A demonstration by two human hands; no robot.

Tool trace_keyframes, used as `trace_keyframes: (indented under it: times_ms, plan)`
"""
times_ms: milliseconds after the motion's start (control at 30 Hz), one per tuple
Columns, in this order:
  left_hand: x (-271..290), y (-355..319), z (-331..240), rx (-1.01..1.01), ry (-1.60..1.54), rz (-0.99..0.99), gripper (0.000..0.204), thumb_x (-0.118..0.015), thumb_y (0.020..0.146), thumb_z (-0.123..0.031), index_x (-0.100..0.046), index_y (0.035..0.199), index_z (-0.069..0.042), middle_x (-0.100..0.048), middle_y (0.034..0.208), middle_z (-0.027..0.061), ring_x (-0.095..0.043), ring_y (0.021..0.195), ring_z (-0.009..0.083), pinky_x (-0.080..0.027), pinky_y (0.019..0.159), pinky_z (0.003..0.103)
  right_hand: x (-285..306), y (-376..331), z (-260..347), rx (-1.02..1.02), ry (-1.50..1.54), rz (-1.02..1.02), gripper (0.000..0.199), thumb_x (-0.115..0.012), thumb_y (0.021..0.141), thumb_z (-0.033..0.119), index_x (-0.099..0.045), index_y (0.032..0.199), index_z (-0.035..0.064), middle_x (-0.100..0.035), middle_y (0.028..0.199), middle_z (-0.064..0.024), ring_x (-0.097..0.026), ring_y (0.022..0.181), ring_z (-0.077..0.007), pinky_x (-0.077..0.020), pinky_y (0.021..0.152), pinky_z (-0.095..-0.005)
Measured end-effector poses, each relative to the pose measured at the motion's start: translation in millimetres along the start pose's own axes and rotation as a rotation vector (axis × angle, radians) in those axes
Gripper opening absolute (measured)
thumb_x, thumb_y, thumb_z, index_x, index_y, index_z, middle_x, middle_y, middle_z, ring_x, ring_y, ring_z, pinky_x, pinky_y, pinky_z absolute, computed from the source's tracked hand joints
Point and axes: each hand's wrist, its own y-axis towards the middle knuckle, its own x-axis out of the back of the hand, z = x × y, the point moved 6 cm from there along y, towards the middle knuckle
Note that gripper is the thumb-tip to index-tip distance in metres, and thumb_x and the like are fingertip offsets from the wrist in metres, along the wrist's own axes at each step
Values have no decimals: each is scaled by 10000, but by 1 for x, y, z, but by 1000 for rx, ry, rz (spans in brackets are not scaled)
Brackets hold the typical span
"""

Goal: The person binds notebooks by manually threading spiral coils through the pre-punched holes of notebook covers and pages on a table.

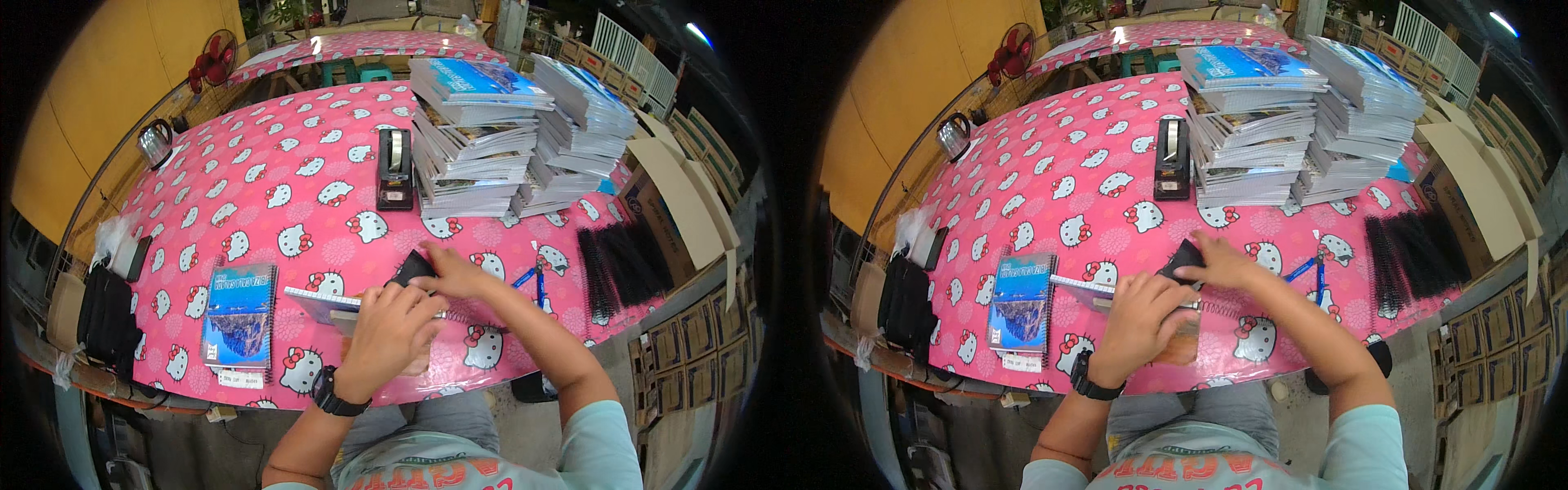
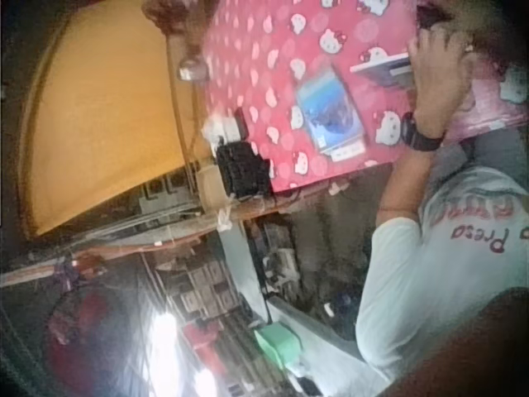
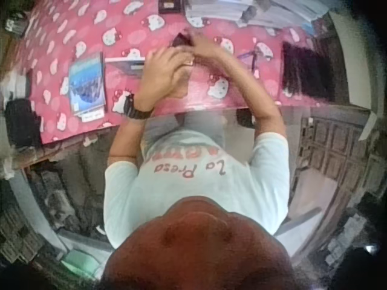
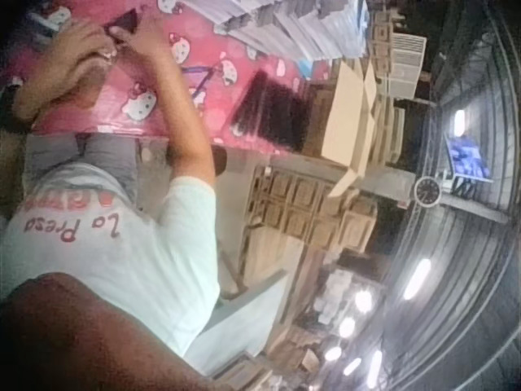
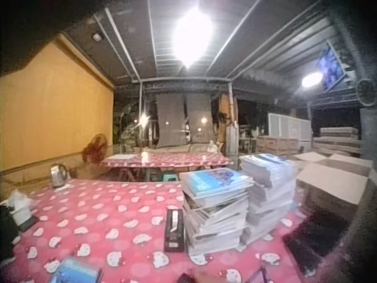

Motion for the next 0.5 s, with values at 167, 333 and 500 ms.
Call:
trace_keyframes:
  times_ms: [167, 333, 500]
  plan:
    - [-3, -2, 2, 25, 49, -33, 215, -634, 786, -225, -615, 971, -117, -579, 927, 29, -519, 839, 221, -348, 750, 354, -43, 14, 12, 131, -352, -131, 740, -651, 718, 475, -397, 1320, 126, -441, 1260, -239, -423, 1158, -401, -360, 924, -547]
    - [-5, -2, 6, 21, 66, 10, 231, -635, 787, -237, -617, 983, -116, -580, 929, 35, -526, 862, 226, -354, 741, 357, -44, 11, 9, 165, -205, -156, 640, -678, 697, 417, -490, 1249, 153, -412, 1299, -223, -430, 1134, -400, -365, 935, -510]
    - [-1, 5, 3, 84, -17, -1, 237, -646, 781, -267, -638, 972, -126, -585, 923, 30, -532, 892, 218, -348, 858, 402, -9, -23, 7, 140, 743, -66, 696, -707, 696, 457, -498, 1257, 101, -498, 1215, -199, -467, 1136, -276, -393, 931, -395]
